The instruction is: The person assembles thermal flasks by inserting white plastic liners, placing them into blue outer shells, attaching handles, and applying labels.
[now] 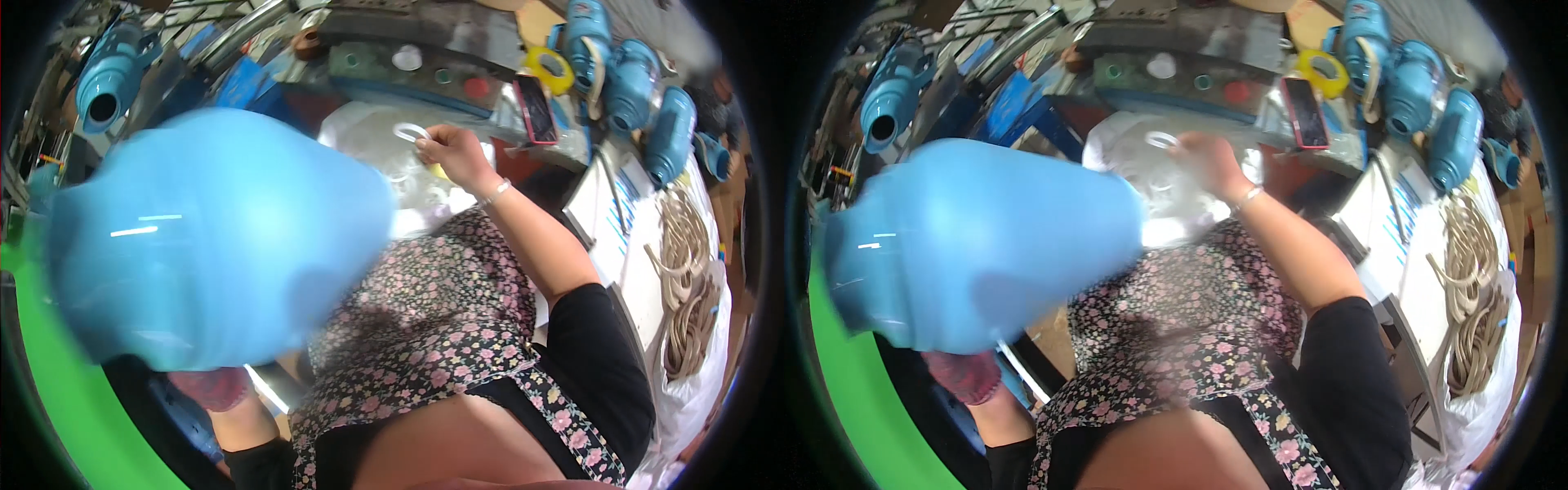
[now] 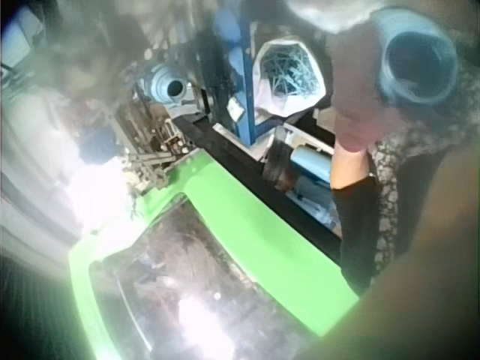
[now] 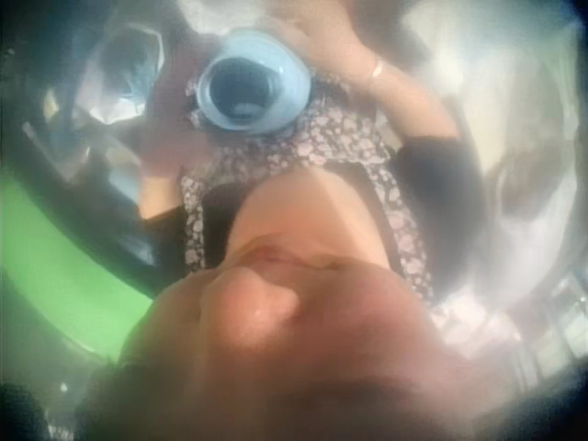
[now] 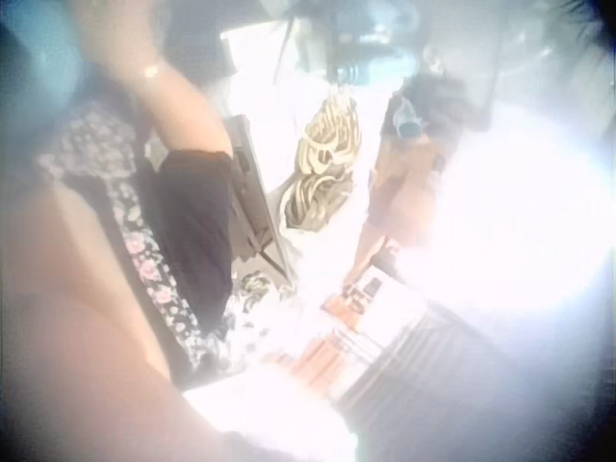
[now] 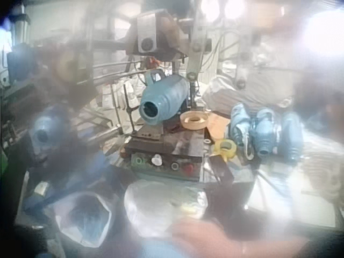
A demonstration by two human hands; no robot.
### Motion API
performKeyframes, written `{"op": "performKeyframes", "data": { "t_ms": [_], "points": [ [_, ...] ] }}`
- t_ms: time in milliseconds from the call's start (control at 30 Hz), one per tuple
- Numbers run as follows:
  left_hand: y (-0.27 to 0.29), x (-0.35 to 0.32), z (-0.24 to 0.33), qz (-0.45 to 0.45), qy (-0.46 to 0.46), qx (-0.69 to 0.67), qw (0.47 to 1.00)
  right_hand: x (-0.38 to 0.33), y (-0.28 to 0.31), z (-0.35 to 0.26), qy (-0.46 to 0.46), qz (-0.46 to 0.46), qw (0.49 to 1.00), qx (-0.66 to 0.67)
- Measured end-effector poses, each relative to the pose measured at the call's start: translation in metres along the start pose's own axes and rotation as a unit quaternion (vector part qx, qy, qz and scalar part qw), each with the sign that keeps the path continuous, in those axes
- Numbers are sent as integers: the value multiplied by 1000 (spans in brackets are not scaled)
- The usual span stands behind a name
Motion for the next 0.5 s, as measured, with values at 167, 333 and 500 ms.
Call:
{"op": "performKeyframes", "data": {
  "t_ms": [167, 333, 500],
  "points": [
    [-77, -47, -22, -333, 322, -35, 886, -123, 77, -114, 137, 56, 981, 122],
    [-180, -42, 51, -510, -75, 85, 853, -177, 97, -145, 287, 130, 945, -87],
    [-190, -57, 61, -535, -195, 82, 818, -207, 149, -166, 12, -85, 925, 370]
  ]
}}
Point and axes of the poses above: each hand's wrist, its own x-axis towards the middle knuckle, its own y-axis out of the back of the hand, z = x × y, the point moved 5 cm from there along x, towards the middle knuckle, and after that the axes turned 12 degrees about -x, right-handed, at the moved point
